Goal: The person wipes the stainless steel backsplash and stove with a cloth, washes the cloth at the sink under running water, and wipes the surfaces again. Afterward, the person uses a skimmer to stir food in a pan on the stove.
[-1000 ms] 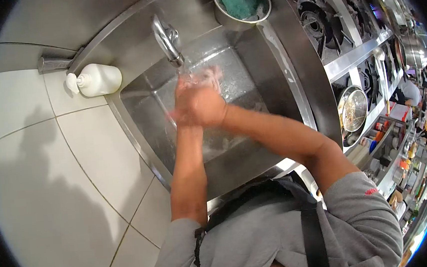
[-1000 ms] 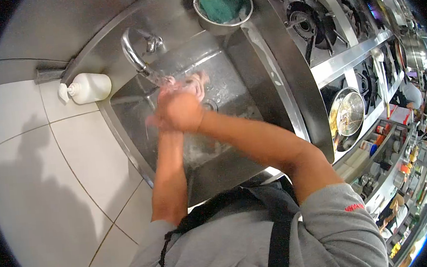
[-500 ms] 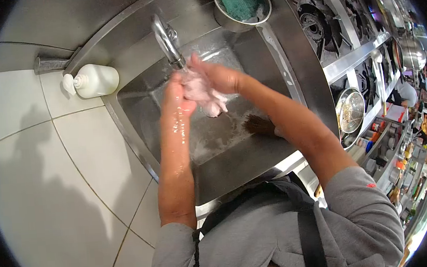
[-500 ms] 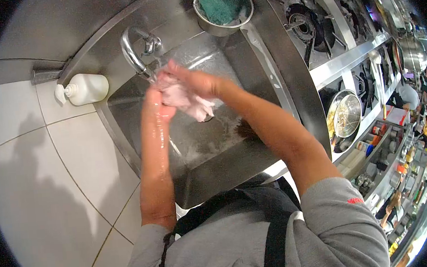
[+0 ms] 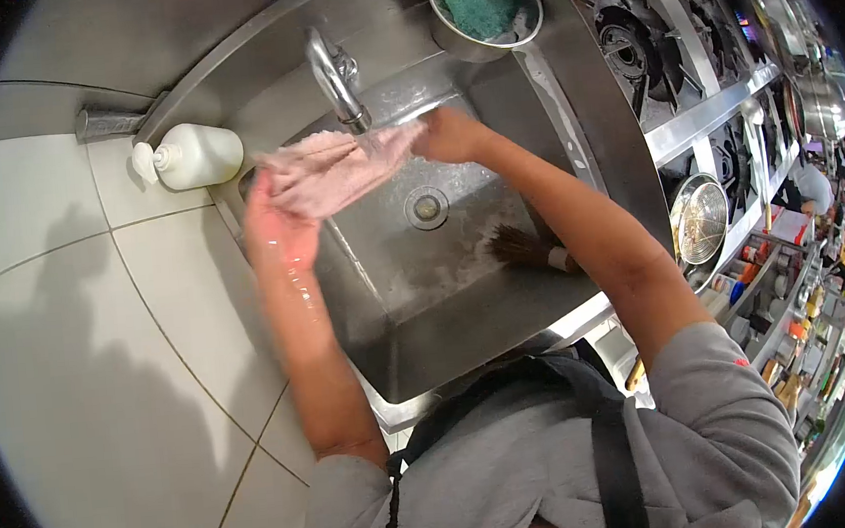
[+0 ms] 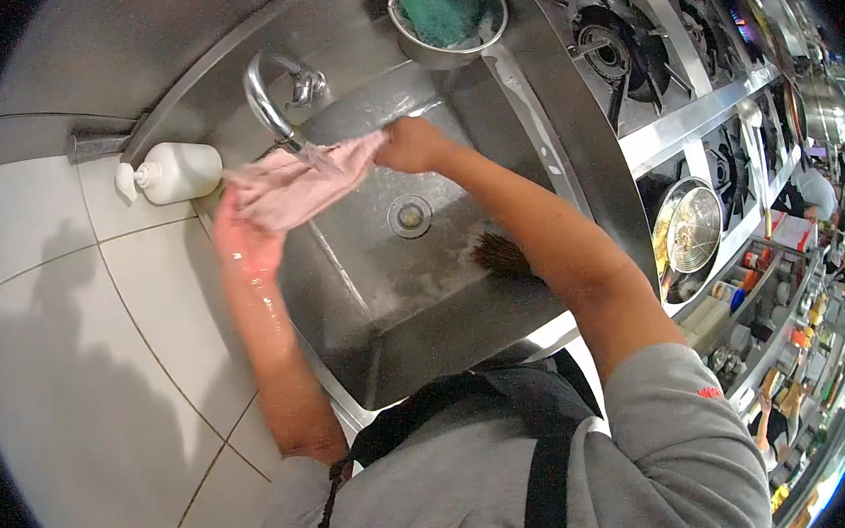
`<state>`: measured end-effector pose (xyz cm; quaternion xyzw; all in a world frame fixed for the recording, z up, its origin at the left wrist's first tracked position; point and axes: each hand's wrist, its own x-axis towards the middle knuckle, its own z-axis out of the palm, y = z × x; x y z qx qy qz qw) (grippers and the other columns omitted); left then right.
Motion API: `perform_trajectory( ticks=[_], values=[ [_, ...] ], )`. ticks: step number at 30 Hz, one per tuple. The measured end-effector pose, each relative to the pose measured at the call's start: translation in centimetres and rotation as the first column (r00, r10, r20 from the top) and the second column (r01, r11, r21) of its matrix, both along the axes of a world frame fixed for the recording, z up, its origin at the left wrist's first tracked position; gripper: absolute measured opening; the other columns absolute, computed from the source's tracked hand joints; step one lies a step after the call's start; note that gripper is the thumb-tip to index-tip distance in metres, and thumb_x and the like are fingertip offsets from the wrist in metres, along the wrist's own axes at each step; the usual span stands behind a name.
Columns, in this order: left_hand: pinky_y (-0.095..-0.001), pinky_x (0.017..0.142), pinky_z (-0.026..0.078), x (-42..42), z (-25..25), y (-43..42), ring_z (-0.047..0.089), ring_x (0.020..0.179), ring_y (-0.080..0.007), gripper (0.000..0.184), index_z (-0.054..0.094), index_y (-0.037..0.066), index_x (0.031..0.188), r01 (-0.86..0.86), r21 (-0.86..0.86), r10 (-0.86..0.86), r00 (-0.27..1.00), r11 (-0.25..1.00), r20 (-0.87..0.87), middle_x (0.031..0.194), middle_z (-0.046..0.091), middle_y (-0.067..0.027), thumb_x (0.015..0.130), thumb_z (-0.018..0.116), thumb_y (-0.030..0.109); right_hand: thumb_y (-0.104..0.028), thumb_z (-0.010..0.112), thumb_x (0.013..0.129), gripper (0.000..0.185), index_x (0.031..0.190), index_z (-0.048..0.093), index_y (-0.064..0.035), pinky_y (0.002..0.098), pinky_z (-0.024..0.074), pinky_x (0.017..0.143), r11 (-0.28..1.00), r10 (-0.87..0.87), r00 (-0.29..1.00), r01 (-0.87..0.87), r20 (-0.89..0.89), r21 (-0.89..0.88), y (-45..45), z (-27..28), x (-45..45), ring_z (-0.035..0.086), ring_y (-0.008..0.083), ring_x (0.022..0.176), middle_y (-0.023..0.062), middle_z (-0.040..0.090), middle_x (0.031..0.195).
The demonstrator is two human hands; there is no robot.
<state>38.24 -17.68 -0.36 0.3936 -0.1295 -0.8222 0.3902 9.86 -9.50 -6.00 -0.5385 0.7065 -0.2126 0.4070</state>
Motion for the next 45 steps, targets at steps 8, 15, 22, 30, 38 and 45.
perform_trajectory(
  ticks=[8, 15, 22, 30, 38, 45],
  values=[
    [-0.0503, 0.108, 0.046, -7.6, -8.2, 4.6, 0.060, 0.123, -0.0294, 0.035, 0.061, 0.007, 0.124, 0.217, 0.117, -0.133, 0.859, 0.969, -0.495, 0.123, 0.066, -0.0127, 0.106, 0.049, 0.034, -0.041, 0.076, 0.078, 0.044, 0.093, 0.071, 0.0000, 0.0447, 0.0569, 0.077, 0.950, -0.063, 0.988, 0.102, 0.139, -0.296, 4.2, 4.6, 13.5, 0.072, 0.0380, 0.083, 0.0219, 0.073, 0.091],
    [-0.0372, 0.081, 0.058, -9.7, -8.4, 5.9, 0.068, 0.096, -0.0235, 0.033, 0.063, 0.004, 0.108, 0.058, 0.284, -0.031, 0.995, 0.957, -0.097, 0.105, 0.069, -0.0108, 0.105, 0.054, 0.036, -0.053, 0.061, 0.086, 0.052, 0.088, 0.077, -0.0031, 0.0469, 0.0575, 0.084, 0.928, -0.283, 0.930, 0.327, -0.234, 0.179, -1.3, 3.5, 7.1, 0.072, 0.0389, 0.089, 0.0254, 0.073, 0.090],
    [-0.0370, 0.073, 0.057, -8.5, -8.1, 6.9, 0.069, 0.085, -0.0210, 0.041, 0.064, 0.008, 0.097, 0.301, 0.145, -0.259, 0.932, 0.942, -0.253, 0.091, 0.069, -0.0081, 0.102, 0.056, 0.048, -0.054, 0.061, 0.088, 0.056, 0.086, 0.074, 0.0006, 0.0452, 0.0569, 0.084, 0.945, -0.317, 0.933, 0.326, -0.170, 0.032, 2.1, 3.4, 10.0, 0.070, 0.0465, 0.094, 0.0292, 0.071, 0.090],
    [-0.0419, 0.096, 0.051, -11.0, -7.3, 6.6, 0.067, 0.107, -0.0327, 0.056, 0.058, 0.004, 0.138, 0.684, -0.660, 0.218, 0.625, 0.310, 0.750, 0.118, 0.069, -0.0178, 0.095, 0.071, 0.037, -0.028, 0.040, 0.104, 0.035, 0.100, 0.066, -0.0044, 0.0476, 0.0571, 0.086, 0.629, -0.677, -0.289, 0.250, 0.677, 0.736, 0.8, -3.6, 5.5, 0.069, 0.0325, 0.092, 0.0145, 0.070, 0.096],
    [-0.0533, 0.083, 0.050, -10.0, -9.6, 6.1, 0.064, 0.101, -0.0386, 0.029, 0.071, 0.003, 0.111, 0.902, -0.426, 0.502, 0.402, -0.074, 0.766, 0.108, 0.070, -0.0179, 0.091, 0.055, 0.017, -0.026, 0.039, 0.105, 0.033, 0.100, 0.064, -0.0061, 0.0461, 0.0556, 0.085, 0.673, -0.632, -0.378, 0.167, 0.677, 0.721, 1.4, -0.7, 8.3, 0.068, 0.0308, 0.092, 0.0149, 0.070, 0.100],
    [-0.0469, 0.080, 0.055, -11.7, -8.6, 5.2, 0.068, 0.079, -0.0334, 0.031, 0.065, -0.003, 0.108, 0.240, -0.215, -0.094, 0.844, 0.947, 0.527, 0.093, 0.070, -0.0121, 0.091, 0.066, 0.023, -0.029, 0.051, 0.101, 0.036, 0.103, 0.074, -0.0005, 0.0460, 0.0568, 0.071, 0.666, -0.726, 0.391, 0.605, 0.566, 0.437, 1.8, -0.2, 9.7, 0.071, 0.0359, 0.087, 0.0221, 0.073, 0.105]
  ],
)
